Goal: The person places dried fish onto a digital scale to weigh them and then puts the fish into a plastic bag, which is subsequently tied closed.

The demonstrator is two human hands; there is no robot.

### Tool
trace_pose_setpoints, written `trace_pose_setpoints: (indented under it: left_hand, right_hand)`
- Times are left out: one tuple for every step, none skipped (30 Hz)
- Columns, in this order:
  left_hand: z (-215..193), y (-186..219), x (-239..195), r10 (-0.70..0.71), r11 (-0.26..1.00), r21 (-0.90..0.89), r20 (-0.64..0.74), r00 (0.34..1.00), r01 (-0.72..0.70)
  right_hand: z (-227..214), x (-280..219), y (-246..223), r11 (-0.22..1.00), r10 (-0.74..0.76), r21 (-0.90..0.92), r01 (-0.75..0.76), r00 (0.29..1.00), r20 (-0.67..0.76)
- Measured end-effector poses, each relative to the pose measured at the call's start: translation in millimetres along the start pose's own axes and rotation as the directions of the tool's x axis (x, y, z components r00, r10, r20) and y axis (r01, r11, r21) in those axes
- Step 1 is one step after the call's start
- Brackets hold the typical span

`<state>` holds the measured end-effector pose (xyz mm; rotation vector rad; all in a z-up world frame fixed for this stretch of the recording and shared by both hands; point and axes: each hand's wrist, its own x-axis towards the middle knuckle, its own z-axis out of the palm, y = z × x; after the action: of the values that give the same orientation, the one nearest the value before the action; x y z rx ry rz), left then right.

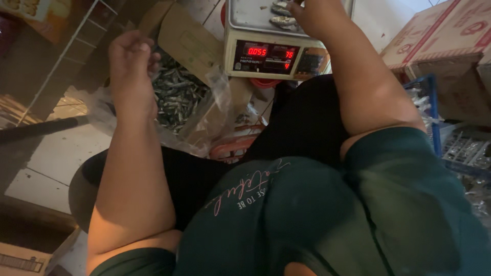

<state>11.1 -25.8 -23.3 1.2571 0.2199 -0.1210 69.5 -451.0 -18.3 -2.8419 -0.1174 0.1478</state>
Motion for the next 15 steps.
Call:
trace_pose_setpoints:
  left_hand:
    - [-1, -1, 0, 0.000, 1.000, 0.001, 0.002, 1.000, 0.000]
    - [-3, -2, 0, 0.000, 1.000, 0.002, 0.004, 1.000, 0.000]
    - [-4, -3, -1, -0.002, 1.000, 0.003, 0.006, 1.000, 0.002]
    - [-6, -5, -3, -0.005, 1.000, 0.029, -0.004, 1.000, 0.005]
    - [-6, -6, -2, -0.007, 0.998, 0.055, -0.015, 1.000, 0.008]
    - [-6, -7, -1, -0.009, 0.997, 0.081, -0.027, 1.000, 0.011]
    - [-6, -9, -1, 0.025, 0.998, 0.054, -0.001, 1.000, -0.025]
    - [-4, -11, 3, 0.060, 0.998, 0.027, 0.024, 0.998, -0.061]
    - [-8, -14, -1, 0.091, 0.996, 0.007, 0.021, 0.996, -0.091]
    - [-8, -18, 2, 0.107, 0.994, 0.001, -0.001, 0.994, -0.107]
    - [-5, -23, 5, 0.125, 0.992, 0.000, -0.022, 0.992, -0.126]
    - [-7, -26, 2, 0.205, 0.978, -0.060, 0.080, 0.975, -0.201]
    - [-7, -26, 3, 0.294, 0.953, -0.135, 0.181, 0.938, -0.273]
    - [-4, -26, 3, 0.273, 0.957, -0.126, 0.096, 0.957, -0.260]
    - [0, -28, 1, 0.243, 0.963, -0.121, 0.017, 0.970, -0.240]
  right_hand:
    - [0, 1, 0, 1.000, -0.005, 0.010, 0.005, 1.000, -0.003]
    - [1, 2, 1, 1.000, -0.010, 0.020, 0.011, 1.000, -0.005]
    - [3, 3, 2, 1.000, 0.012, 0.019, -0.012, 1.000, 0.017]
    - [4, 4, 4, 0.999, 0.034, 0.017, -0.035, 0.999, 0.040]
    - [6, 5, 6, 0.998, 0.055, 0.015, -0.056, 0.997, 0.063]
    - [7, 4, 8, 1.000, 0.017, 0.001, -0.017, 0.999, 0.044]
    - [9, 5, 8, 0.999, -0.029, -0.012, 0.030, 0.999, 0.029]
    - [9, 5, 8, 0.997, -0.076, -0.025, 0.076, 0.997, 0.014]
    - [14, 7, 4, 0.997, -0.079, 0.016, 0.078, 0.996, 0.050]
    - [16, 8, 0, 0.995, -0.083, 0.055, 0.079, 0.993, 0.087]
    - [25, 11, -7, 0.992, -0.089, 0.097, 0.077, 0.989, 0.122]
    - [38, 10, -19, 0.994, -0.096, 0.065, 0.086, 0.980, 0.176]
    - [43, 5, -29, 0.995, -0.098, 0.022, 0.095, 0.970, 0.221]
    - [50, 1, -40, 0.994, -0.098, -0.023, 0.108, 0.959, 0.265]
    - [66, -6, -54, 0.997, -0.065, -0.019, 0.079, 0.915, 0.399]
